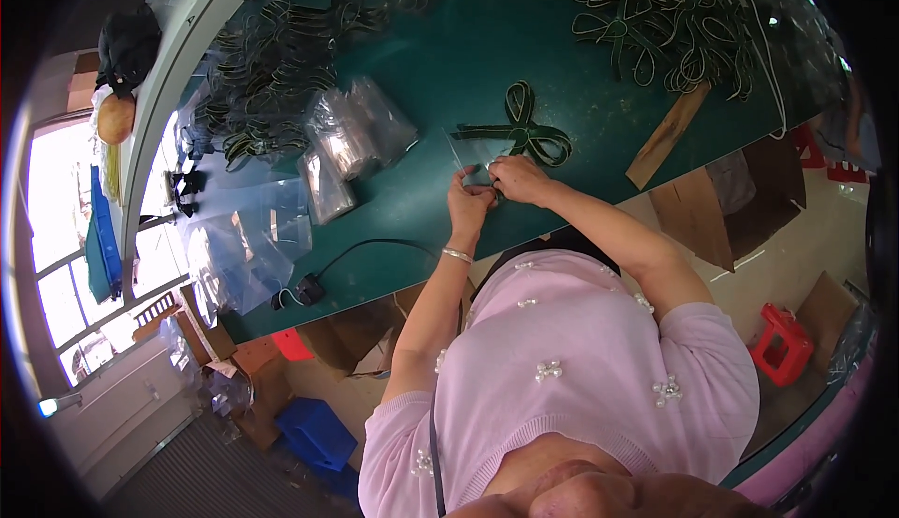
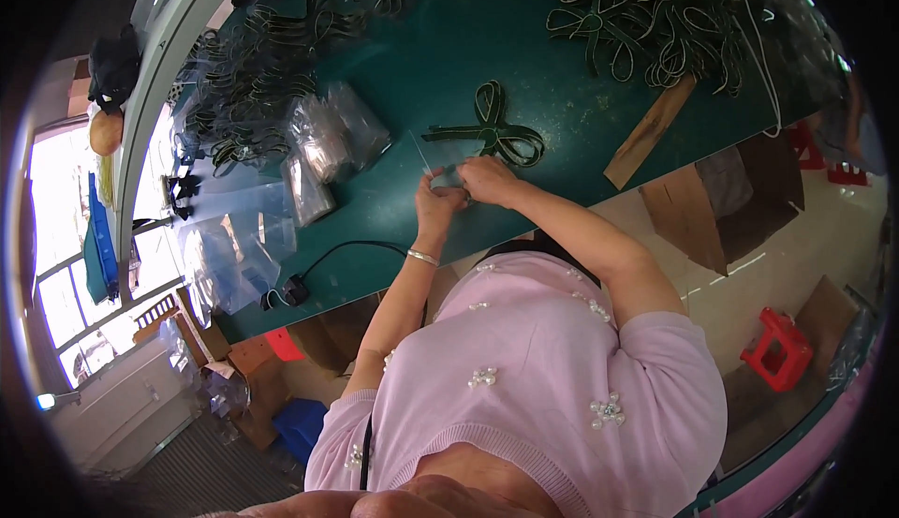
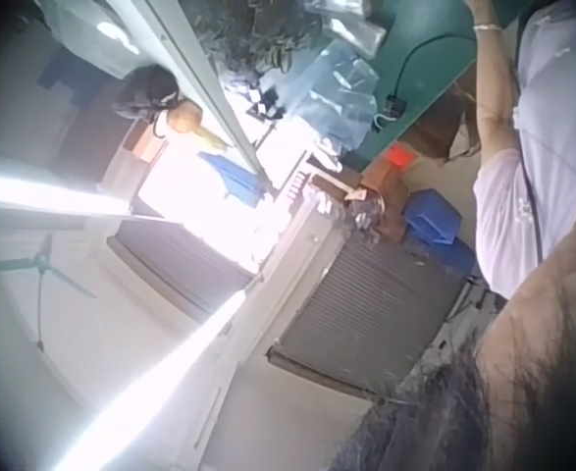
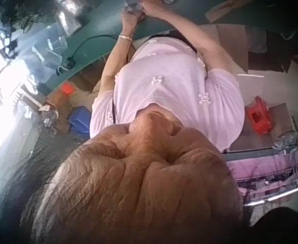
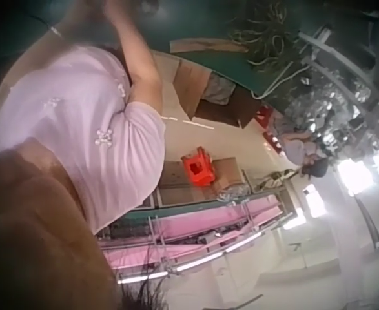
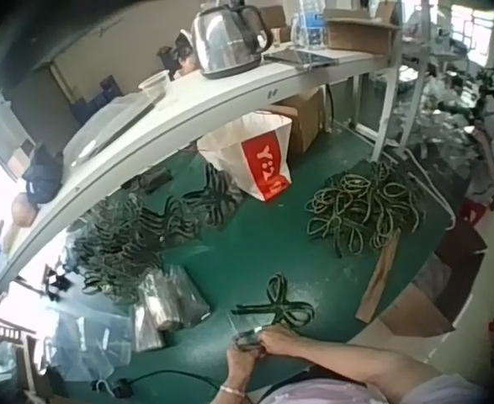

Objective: Placing artificial decorative leaves into plastic bags and organizing them into bundles.

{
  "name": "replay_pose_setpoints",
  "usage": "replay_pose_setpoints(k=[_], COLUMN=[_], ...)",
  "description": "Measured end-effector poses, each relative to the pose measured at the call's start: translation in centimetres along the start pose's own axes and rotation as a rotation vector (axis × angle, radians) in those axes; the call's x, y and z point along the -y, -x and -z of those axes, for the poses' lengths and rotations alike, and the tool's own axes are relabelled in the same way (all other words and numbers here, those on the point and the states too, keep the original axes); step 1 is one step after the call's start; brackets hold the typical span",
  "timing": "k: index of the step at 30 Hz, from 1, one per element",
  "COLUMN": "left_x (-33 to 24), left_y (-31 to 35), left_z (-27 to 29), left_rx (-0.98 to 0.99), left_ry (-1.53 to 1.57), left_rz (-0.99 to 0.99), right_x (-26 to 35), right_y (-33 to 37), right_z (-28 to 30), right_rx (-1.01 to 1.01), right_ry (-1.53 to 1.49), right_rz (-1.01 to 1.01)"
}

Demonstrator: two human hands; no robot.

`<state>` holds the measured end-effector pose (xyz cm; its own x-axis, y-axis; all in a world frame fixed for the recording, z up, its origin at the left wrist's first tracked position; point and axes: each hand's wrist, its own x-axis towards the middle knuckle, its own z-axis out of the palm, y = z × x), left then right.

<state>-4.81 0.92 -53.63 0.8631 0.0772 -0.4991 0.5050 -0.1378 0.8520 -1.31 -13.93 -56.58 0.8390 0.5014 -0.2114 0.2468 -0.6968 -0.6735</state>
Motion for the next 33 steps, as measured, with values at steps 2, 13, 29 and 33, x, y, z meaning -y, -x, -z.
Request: replay_pose_setpoints(k=[2,13,29,33], left_x=[0.1,-0.7,-2.1,-1.2], left_y=[-0.1,0.1,-1.6,-2.5], left_z=[0.1,-0.2,1.3,2.3], left_rx=[0.006,-0.007,0.068,0.093], left_ry=[0.108,0.1,-0.025,-0.004], left_rz=[0.025,0.075,0.123,0.106], right_x=[-0.3,-1.5,-1.3,-2.4], right_y=[0.1,2.9,0.4,0.0], right_z=[0.3,6.2,4.3,3.7], right_rx=[0.036,-0.372,-0.48,-0.413], right_ry=[-0.028,0.097,-0.176,-0.315], right_rz=[0.004,-0.507,-0.477,-0.531])
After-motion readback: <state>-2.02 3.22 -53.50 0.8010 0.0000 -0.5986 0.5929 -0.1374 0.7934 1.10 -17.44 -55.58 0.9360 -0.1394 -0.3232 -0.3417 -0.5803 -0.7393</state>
